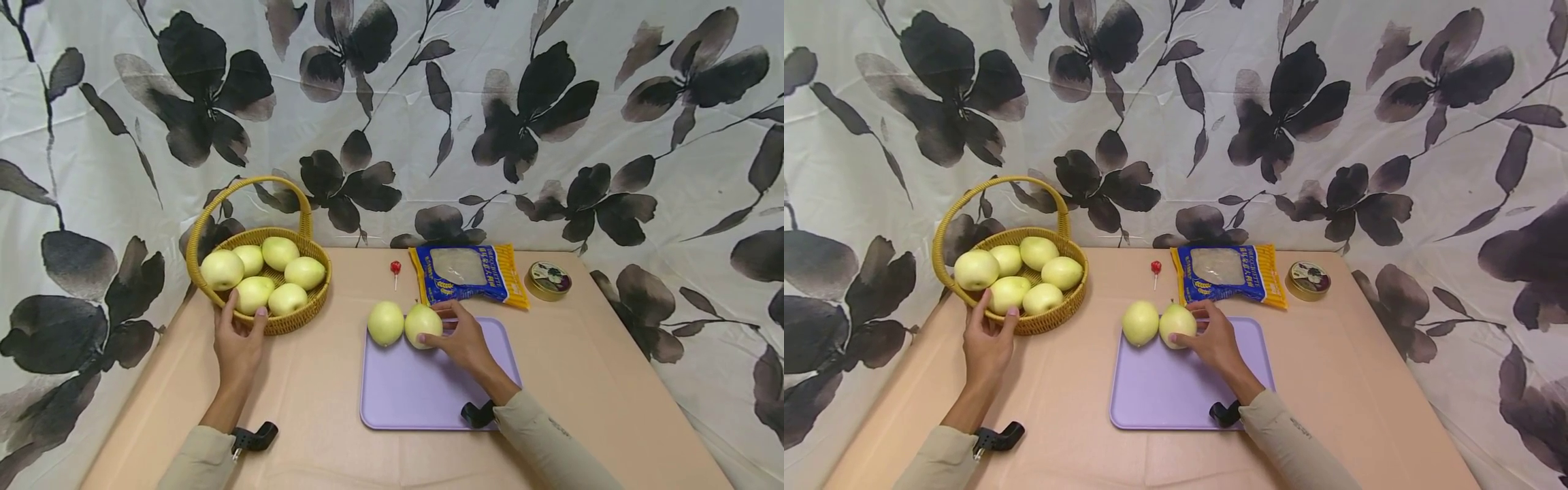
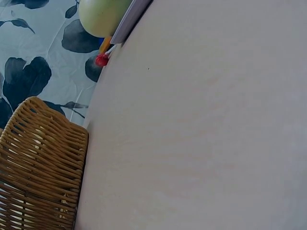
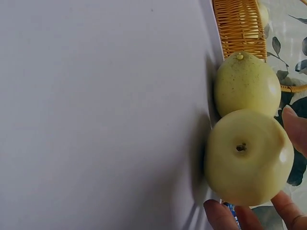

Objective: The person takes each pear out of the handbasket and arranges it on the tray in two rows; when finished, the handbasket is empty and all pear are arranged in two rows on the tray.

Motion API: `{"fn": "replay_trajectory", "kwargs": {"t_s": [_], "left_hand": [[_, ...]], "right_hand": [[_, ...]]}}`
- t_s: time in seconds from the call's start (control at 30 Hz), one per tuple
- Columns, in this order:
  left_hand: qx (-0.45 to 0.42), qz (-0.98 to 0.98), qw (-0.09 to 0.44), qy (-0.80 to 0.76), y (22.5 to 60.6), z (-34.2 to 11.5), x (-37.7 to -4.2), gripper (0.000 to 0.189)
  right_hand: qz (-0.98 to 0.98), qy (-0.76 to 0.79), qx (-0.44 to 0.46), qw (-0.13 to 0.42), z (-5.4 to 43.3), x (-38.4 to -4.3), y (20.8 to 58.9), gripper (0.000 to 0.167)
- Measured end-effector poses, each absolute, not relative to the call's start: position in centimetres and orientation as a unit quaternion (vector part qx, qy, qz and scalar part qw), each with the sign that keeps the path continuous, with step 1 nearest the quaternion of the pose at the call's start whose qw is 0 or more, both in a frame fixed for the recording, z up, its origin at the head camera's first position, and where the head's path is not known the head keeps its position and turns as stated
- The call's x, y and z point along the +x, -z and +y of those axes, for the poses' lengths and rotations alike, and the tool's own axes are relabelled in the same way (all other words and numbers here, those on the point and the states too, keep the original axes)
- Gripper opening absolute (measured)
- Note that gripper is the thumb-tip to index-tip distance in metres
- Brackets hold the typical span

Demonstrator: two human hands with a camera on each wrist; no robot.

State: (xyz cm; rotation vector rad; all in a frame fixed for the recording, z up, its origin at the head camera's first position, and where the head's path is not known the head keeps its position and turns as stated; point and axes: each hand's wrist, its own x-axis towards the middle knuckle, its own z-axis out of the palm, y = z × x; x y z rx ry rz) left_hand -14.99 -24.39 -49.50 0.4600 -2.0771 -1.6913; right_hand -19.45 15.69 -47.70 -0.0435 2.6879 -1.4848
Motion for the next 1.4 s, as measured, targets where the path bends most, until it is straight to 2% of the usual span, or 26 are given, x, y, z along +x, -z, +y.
{"fn": "replay_trajectory", "kwargs": {"t_s": [0.23, 0.53, 0.87, 1.4], "left_hand": [[0.167, -0.75, 0.213, 0.603, 49.6, -24.5, -15.0, 0.073], [0.169, -0.752, 0.212, 0.601, 49.7, -24.6, -15.1, 0.074], [0.167, -0.752, 0.21, 0.602, 49.7, -24.5, -14.9, 0.074], [0.162, -0.75, 0.219, 0.603, 49.6, -24.3, -14.8, 0.073]], "right_hand": [[0.867, 0.497, -0.029, 0.024, 16.0, -19.7, 46.9, 0.067], [0.873, 0.478, -0.095, -0.022, 15.0, -20.7, 43.9, 0.077], [0.867, 0.462, -0.177, -0.053, 10.7, -22.1, 40.9, 0.072], [0.864, 0.421, -0.272, -0.051, 2.4, -24.8, 38.2, 0.071]]}}
